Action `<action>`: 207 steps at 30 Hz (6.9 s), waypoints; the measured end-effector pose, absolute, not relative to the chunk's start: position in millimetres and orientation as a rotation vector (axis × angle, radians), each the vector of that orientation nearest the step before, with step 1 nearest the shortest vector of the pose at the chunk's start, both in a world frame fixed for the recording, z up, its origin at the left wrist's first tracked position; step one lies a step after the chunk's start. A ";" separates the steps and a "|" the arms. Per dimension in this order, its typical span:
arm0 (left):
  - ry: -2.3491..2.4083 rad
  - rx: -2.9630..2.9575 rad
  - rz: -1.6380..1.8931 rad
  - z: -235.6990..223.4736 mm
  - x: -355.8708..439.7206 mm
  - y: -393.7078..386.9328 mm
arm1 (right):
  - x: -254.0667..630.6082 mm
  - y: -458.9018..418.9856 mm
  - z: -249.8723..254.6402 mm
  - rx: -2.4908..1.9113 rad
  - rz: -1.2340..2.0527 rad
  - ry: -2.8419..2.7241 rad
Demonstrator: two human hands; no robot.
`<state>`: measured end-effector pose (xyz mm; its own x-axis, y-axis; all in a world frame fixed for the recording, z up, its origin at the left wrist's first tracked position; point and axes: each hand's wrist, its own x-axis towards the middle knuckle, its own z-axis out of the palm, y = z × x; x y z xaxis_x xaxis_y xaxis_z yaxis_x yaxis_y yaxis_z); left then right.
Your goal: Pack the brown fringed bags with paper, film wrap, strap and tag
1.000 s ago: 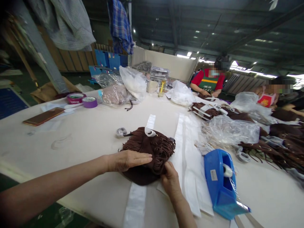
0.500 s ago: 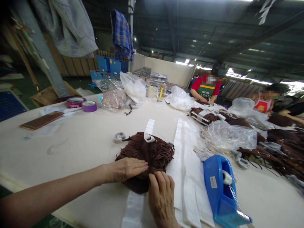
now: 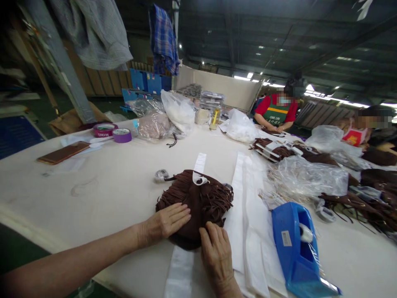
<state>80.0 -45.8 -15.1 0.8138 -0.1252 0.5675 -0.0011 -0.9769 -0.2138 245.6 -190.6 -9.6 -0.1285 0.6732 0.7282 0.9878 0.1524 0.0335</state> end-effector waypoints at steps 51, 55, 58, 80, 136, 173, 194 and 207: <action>0.098 -3.012 -0.562 11.9 66.3 -50.3 | 239.3 -190.3 -9.3 -1.661 -0.171 -1.844; 0.077 -2.767 -0.609 8.8 71.5 -58.8 | 238.0 -195.5 -16.3 -1.643 -0.216 -1.797; 0.133 -2.647 -0.754 3.5 73.6 -57.9 | 232.0 -205.8 -23.8 -1.669 -0.358 -1.762; -0.018 -2.628 -0.997 -2.8 99.1 -77.9 | 227.9 -190.6 -10.9 -1.773 -0.796 -1.867; -0.143 -2.644 -1.040 -30.5 100.9 -84.4 | 276.9 -65.2 27.3 -2.057 -0.481 -1.483; -0.681 -2.655 -0.674 -20.3 96.9 -92.6 | 234.9 -148.7 -26.9 -1.912 -0.769 -1.897; -0.298 -3.068 -0.316 11.8 97.6 -68.2 | 253.3 -204.3 -10.5 -1.644 -0.280 -1.790; -0.310 -3.177 -0.338 26.9 104.0 -50.3 | 236.2 -236.3 -27.8 -1.842 0.006 -1.780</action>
